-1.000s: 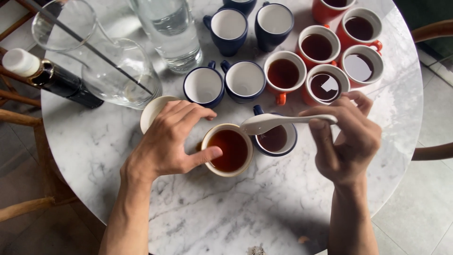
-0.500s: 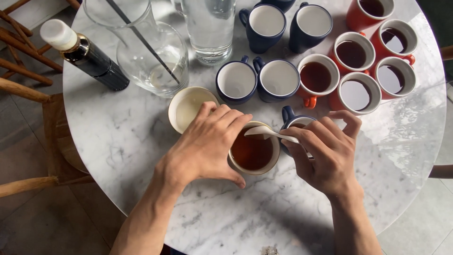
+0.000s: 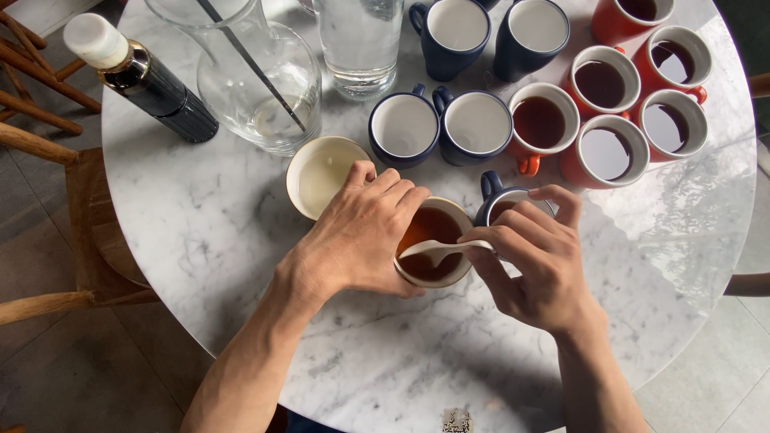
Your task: Stirring or breaking the surface of liquid in multiple small cups using a ceramic spoon, typically seen in coffee cupping.
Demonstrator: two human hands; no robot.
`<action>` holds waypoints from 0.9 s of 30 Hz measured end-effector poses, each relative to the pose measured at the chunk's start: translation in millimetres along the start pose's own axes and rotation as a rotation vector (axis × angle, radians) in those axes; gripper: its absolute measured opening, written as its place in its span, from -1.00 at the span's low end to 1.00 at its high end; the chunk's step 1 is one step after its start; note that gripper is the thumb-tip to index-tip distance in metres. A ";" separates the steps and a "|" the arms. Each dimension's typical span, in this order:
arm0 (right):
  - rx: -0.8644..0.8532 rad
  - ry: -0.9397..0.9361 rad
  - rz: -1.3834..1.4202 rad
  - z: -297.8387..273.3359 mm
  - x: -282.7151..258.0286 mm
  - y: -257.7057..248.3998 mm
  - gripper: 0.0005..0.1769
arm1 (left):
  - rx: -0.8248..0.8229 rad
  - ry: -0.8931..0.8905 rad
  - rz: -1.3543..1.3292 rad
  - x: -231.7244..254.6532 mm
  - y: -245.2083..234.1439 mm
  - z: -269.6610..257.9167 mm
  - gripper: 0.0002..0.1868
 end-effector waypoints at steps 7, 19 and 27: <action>0.109 0.027 -0.079 -4.5 6.6 -3.8 -0.83 | 0.016 0.037 0.024 1.4 -3.4 0.1 -0.12; 0.083 -0.031 -0.268 -6.1 10.4 -9.5 -0.86 | 0.039 0.074 0.081 2.1 -8.3 -0.6 -0.05; -0.016 0.132 -0.127 -3.5 12.6 -3.8 -0.83 | 0.034 0.088 0.111 2.4 -7.4 -0.3 0.02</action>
Point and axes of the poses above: each hand's wrist, its own z-axis towards the middle knuckle, its own y-axis out of the palm, x = y × z, the point moved 3 cm from there along z, towards the middle knuckle, and after that the axes turned 12 degrees about -z, right-handed, at the moved point
